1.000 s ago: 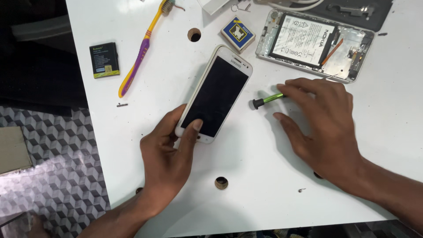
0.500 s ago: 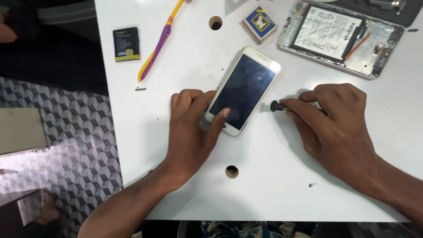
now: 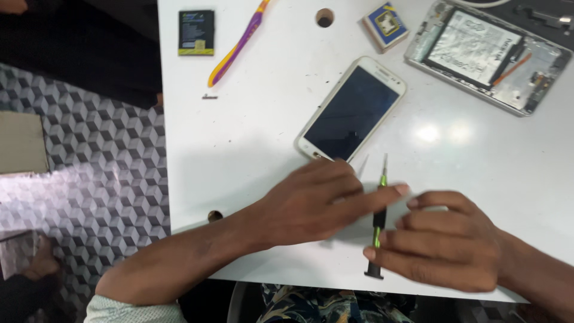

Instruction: The person uses a screwdriver to pry open the back cover of a white smartphone. They then attempt to reattach the cover, repeatedly pressing the edges and using the screwdriver to align the clips. The person flips the phone over to inspect the screen and sides before continuing to adjust the back cover.

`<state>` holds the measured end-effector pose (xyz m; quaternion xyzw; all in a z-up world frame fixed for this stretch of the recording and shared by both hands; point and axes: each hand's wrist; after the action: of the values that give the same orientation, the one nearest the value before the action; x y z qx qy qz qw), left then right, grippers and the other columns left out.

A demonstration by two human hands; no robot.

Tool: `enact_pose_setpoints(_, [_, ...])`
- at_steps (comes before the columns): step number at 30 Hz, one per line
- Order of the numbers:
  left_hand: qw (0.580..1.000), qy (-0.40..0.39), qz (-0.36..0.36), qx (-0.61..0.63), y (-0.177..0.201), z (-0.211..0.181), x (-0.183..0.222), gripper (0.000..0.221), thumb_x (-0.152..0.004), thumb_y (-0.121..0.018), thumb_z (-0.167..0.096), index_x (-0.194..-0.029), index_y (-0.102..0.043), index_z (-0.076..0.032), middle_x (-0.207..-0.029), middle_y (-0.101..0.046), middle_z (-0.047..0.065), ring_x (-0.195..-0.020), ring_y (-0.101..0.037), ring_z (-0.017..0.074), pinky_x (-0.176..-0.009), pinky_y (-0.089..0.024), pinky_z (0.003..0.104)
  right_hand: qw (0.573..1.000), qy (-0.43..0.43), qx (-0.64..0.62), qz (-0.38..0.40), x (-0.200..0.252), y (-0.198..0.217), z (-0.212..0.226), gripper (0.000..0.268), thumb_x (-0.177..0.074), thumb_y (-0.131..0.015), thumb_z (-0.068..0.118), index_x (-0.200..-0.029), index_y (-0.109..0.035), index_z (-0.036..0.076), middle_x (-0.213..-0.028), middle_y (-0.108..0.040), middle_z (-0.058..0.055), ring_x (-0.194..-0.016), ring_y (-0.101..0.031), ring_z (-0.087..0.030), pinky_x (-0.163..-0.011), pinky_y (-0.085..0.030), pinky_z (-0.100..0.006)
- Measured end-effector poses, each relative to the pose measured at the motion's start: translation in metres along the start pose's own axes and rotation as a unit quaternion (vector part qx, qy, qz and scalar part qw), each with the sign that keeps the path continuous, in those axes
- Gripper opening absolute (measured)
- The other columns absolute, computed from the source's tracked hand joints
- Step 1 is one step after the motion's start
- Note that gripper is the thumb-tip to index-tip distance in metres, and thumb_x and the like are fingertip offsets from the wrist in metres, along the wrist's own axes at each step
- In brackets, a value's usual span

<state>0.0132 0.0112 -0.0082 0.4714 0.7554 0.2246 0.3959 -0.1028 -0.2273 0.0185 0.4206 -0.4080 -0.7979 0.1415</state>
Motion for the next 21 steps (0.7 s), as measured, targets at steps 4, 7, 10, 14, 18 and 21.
enact_pose_setpoints(4, [0.997,-0.056,0.057,-0.025,-0.005,-0.001,-0.004,0.041,-0.100,-0.067,-0.009,-0.140,-0.059,-0.013,-0.091,-0.056,0.001,-0.088,-0.060,0.0167,-0.073,-0.052,0.033,0.999,-0.007,-0.001,-0.031,0.008,-0.013,0.013,0.020,-0.089,-0.085,0.024,-0.108,-0.078,0.028,-0.101,-0.065,0.011,-0.092,-0.055,-0.007,-0.083,-0.049,-0.032])
enact_pose_setpoints(7, [0.999,-0.043,0.000,0.026,0.000,0.000,-0.007,0.035,-0.093,-0.074,-0.011,-0.126,-0.062,-0.007,-0.099,-0.061,0.004,-0.096,-0.062,0.0210,-0.077,-0.054,0.035,1.000,-0.006,0.005,-0.025,0.017,-0.022,0.006,0.032,-0.086,-0.087,0.026,-0.116,-0.076,0.027,-0.101,-0.065,0.008,-0.091,-0.053,-0.006,-0.081,-0.049,-0.031])
enact_pose_setpoints(10, [0.976,0.041,-0.155,0.146,0.020,0.002,0.001,0.032,-0.091,-0.070,-0.006,-0.121,-0.061,-0.004,-0.108,-0.063,0.008,-0.094,-0.065,0.0210,-0.076,-0.055,0.033,0.998,-0.048,0.045,-0.014,0.019,-0.017,-0.007,0.048,-0.083,-0.092,0.033,-0.124,-0.069,0.023,-0.107,-0.065,0.001,-0.098,-0.053,-0.011,-0.083,-0.049,-0.036])
enact_pose_setpoints(14, [0.924,0.181,-0.327,0.081,0.037,-0.002,0.006,0.007,-0.113,-0.062,-0.005,-0.120,-0.062,-0.006,-0.098,-0.068,0.007,-0.071,-0.062,0.0091,-0.066,-0.050,0.023,0.972,-0.214,0.094,0.033,-0.001,-0.003,-0.013,0.076,-0.083,-0.089,0.038,-0.143,-0.052,0.011,-0.136,-0.049,-0.018,-0.127,-0.050,-0.034,-0.101,-0.050,-0.049])
enact_pose_setpoints(18, [0.912,0.161,-0.370,0.065,0.040,0.005,0.002,0.012,-0.116,-0.059,-0.011,-0.124,-0.060,-0.002,-0.090,-0.070,0.008,-0.071,-0.066,0.0062,-0.062,-0.051,0.023,0.941,-0.280,0.107,0.156,-0.039,0.009,-0.017,0.097,-0.072,-0.088,0.043,-0.151,-0.042,0.011,-0.155,-0.035,-0.024,-0.143,-0.040,-0.045,-0.113,-0.042,-0.062])
enact_pose_setpoints(21, [0.911,0.164,-0.365,0.100,0.043,0.003,0.006,0.020,-0.115,-0.057,-0.013,-0.130,-0.058,0.000,-0.080,-0.069,0.005,-0.063,-0.062,0.0039,-0.056,-0.046,0.022,0.936,-0.268,0.106,0.202,-0.061,0.006,-0.028,0.104,-0.066,-0.088,0.052,-0.152,-0.041,0.017,-0.159,-0.028,-0.030,-0.149,-0.029,-0.048,-0.115,-0.035,-0.065])
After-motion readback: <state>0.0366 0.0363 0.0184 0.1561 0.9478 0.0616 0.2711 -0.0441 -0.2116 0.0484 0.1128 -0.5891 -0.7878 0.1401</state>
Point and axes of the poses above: each hand's wrist, its own x-axis away from the middle knuckle, its own y-axis out of the back of the hand, z = x × y
